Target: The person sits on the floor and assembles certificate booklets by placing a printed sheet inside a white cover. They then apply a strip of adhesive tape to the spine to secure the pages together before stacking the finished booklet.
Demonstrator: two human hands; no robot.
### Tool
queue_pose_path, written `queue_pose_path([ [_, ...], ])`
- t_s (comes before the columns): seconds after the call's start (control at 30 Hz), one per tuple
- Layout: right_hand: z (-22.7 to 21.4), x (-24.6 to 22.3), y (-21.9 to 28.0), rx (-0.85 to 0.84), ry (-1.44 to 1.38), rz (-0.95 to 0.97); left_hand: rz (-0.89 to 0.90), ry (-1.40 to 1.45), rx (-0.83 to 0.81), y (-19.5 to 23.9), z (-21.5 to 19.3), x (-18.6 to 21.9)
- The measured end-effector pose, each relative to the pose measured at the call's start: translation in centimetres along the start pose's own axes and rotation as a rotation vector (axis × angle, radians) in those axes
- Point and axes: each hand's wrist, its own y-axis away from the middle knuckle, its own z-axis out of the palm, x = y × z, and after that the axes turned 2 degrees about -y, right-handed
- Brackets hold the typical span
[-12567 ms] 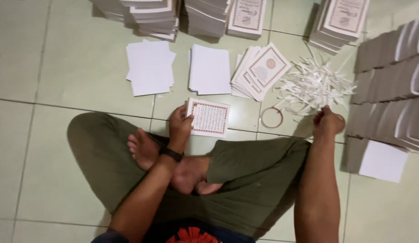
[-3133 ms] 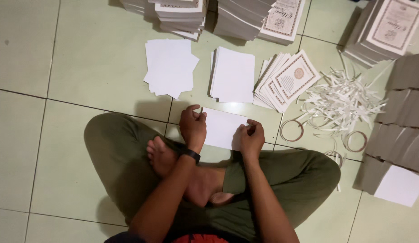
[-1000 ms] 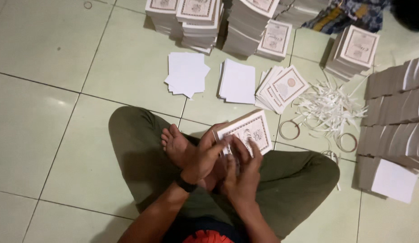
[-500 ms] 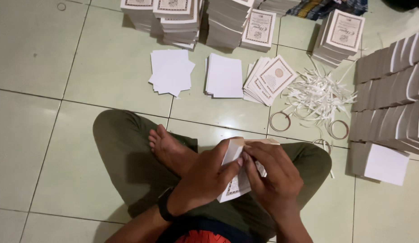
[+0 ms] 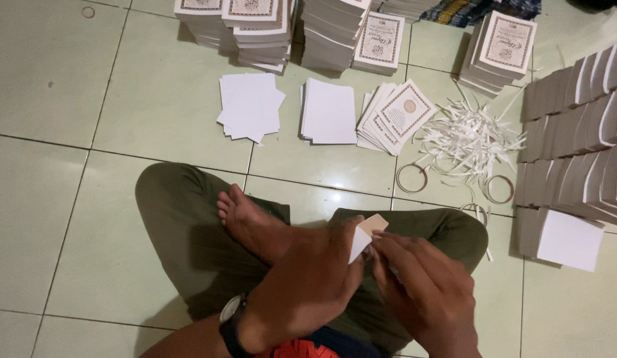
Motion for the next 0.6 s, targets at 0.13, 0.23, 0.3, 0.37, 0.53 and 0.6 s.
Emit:
queue_pose_path([
  [0.13, -0.1, -0.8, -0.2, 0.03, 0.035, 0.016, 0.25, -0.56, 0.004, 0.4, -0.4, 0.8],
  [0.23, 0.2, -1.5, -0.8, 0.115, 0.015, 0.01, 0.244, -0.515, 0.02, 0.5, -0.5, 0.7],
  [0.3, 0.4, -2.0, -1.1, 0.147, -0.055, 0.076, 0.154, -0.368, -0.007, 0.6, -0.4, 0.7],
  [0.37, 0.9, -2.2, -0.8, 0.171, -0.06, 0.113, 0.137, -0.397, 0.004, 0.6, -0.5, 0.8],
  [0.53, 2.1, -2.5, -1.1, 0.271, -0.033, 0.114, 0.15, -0.353, 0.003, 0.9, -0.3, 0.2],
  [0.6, 2.4, -2.5, -1.0, 0.3, -0.043, 0.131, 0.078, -0.163, -0.064, 0.8, -0.3, 0.1],
])
